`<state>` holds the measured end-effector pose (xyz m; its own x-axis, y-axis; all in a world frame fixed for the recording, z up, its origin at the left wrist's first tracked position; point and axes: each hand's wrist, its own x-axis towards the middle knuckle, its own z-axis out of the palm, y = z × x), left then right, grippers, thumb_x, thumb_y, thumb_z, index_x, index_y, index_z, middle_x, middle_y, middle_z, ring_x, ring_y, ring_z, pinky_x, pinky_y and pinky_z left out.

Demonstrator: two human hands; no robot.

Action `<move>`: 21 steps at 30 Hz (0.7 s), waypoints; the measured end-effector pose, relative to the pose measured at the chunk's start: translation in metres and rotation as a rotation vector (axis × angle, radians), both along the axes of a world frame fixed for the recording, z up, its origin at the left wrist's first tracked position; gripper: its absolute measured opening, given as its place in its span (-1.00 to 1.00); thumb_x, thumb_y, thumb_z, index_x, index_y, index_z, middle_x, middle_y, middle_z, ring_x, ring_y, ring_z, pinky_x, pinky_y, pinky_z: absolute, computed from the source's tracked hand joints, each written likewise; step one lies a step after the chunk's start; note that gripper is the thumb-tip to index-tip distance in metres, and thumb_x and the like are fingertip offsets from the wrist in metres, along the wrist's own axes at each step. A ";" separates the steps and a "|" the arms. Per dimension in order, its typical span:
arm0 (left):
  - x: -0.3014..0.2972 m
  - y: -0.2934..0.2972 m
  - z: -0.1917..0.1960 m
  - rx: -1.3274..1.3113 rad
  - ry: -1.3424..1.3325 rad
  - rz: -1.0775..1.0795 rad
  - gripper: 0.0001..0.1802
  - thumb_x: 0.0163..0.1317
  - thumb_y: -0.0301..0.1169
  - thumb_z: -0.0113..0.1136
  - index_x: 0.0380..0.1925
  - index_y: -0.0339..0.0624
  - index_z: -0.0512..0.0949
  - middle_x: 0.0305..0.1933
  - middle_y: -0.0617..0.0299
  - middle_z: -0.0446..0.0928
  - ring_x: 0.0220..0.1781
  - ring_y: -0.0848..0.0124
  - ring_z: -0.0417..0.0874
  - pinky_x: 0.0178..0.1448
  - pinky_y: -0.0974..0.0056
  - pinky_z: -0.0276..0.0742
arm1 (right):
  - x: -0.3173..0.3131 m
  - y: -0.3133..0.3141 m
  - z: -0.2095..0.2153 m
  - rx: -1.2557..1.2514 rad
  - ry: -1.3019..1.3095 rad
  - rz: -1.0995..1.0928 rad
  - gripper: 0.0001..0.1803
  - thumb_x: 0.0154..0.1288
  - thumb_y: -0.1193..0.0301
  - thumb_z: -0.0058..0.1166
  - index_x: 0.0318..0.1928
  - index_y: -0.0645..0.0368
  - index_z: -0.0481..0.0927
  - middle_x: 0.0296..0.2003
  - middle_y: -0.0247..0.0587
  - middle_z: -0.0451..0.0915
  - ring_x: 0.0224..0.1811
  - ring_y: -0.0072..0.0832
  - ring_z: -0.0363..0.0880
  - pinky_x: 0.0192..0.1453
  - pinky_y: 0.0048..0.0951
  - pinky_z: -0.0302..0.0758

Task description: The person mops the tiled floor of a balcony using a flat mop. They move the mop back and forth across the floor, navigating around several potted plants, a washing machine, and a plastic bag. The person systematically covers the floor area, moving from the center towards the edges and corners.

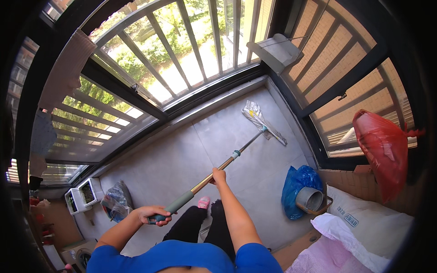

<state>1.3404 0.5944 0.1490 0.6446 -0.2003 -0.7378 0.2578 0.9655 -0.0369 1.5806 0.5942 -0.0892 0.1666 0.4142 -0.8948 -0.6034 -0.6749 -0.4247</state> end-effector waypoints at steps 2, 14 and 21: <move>0.017 -0.007 0.016 0.058 0.001 -0.006 -0.69 0.05 -0.42 0.03 -0.20 -0.26 0.24 -0.55 0.23 0.31 -0.63 0.53 0.34 -0.64 0.52 0.25 | 0.006 -0.008 0.009 0.009 0.000 0.006 -0.76 0.05 0.36 -0.17 -0.46 0.35 0.30 -0.56 -0.07 0.43 -0.56 -0.28 0.52 -0.54 -0.23 0.53; 0.042 0.009 0.041 0.140 0.069 -0.033 -0.77 0.06 -0.43 0.02 -0.35 -0.14 0.18 -0.56 0.24 0.32 -0.63 0.55 0.35 -0.67 0.55 0.27 | 0.028 0.007 0.029 0.123 0.033 0.051 -0.75 0.03 0.34 -0.16 -0.48 0.35 0.34 -0.60 -0.08 0.44 -0.58 -0.31 0.51 -0.57 -0.33 0.54; 0.054 0.090 0.044 0.218 0.082 -0.362 -0.78 0.03 -0.42 0.07 -0.42 -0.16 0.21 -0.54 0.25 0.33 -0.59 0.56 0.37 -0.64 0.56 0.28 | 0.034 0.046 0.015 0.227 0.345 -0.358 -0.75 0.09 0.34 -0.16 -0.38 0.32 0.30 -0.54 -0.09 0.45 -0.50 -0.32 0.50 -0.40 -0.31 0.51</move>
